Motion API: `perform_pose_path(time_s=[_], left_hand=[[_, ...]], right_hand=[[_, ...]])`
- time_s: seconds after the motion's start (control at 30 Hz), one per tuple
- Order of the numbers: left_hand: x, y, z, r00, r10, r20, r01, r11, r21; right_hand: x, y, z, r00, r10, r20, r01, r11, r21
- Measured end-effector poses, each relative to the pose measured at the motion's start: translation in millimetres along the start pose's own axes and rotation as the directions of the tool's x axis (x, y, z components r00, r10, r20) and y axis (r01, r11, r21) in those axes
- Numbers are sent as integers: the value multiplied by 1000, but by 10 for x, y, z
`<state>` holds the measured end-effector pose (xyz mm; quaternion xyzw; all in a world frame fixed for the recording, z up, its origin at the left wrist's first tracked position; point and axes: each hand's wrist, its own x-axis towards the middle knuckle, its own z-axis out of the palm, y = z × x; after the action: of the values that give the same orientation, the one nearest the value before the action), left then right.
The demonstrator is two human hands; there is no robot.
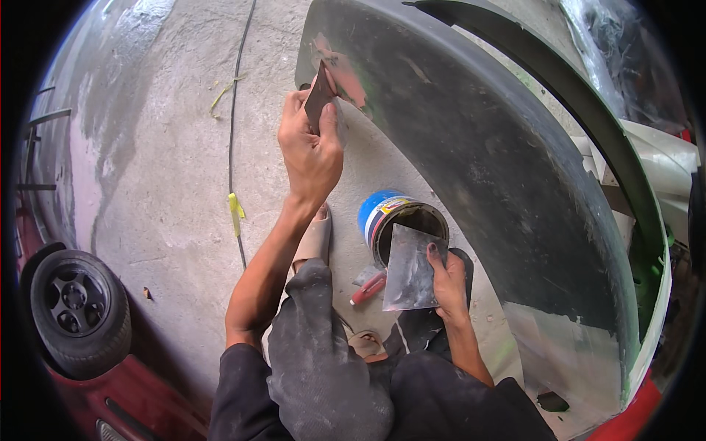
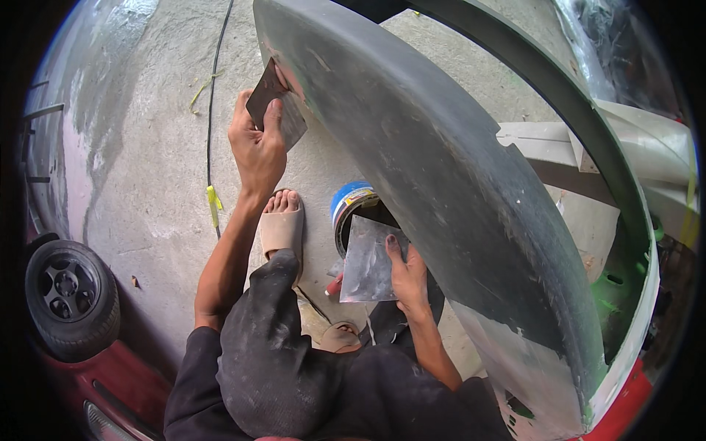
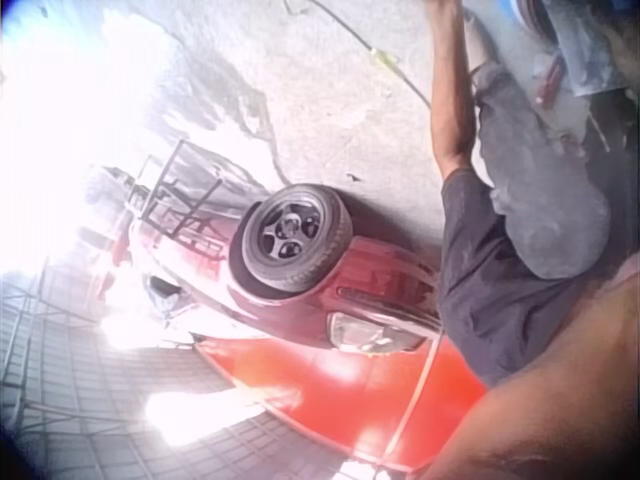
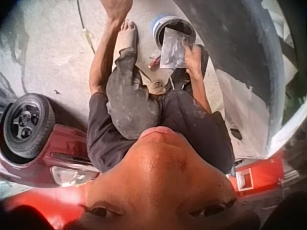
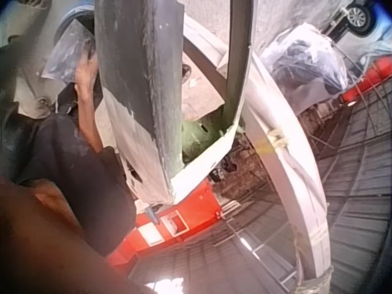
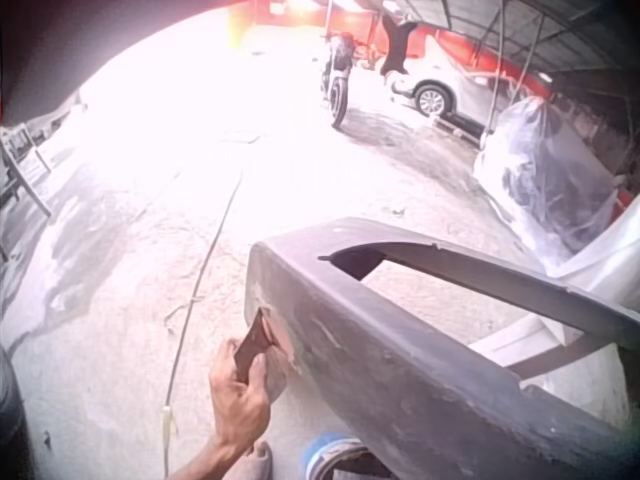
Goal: The person applies body filler onto a car bumper using a putty knife and scrapes the metal spatulas clean against each other.
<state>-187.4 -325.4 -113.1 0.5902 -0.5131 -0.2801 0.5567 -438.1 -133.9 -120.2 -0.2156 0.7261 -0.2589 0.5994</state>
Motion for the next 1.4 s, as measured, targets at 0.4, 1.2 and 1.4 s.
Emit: perform_pose_path(time_s=[0.4,1.2,1.4], left_hand=[[-37,211,-8,1000,-12,19,13,998,-57],[-151,652,-26,996,51,78,-49,998,-33],[-263,715,-29,987,139,84,-137,990,-30]], right_hand=[[-14,-10,-9,999,23,26,-24,999,34],[-4,37,-36,1000,-13,-1,13,1000,-1],[-119,-197,82,999,14,34,-14,1000,-12]])
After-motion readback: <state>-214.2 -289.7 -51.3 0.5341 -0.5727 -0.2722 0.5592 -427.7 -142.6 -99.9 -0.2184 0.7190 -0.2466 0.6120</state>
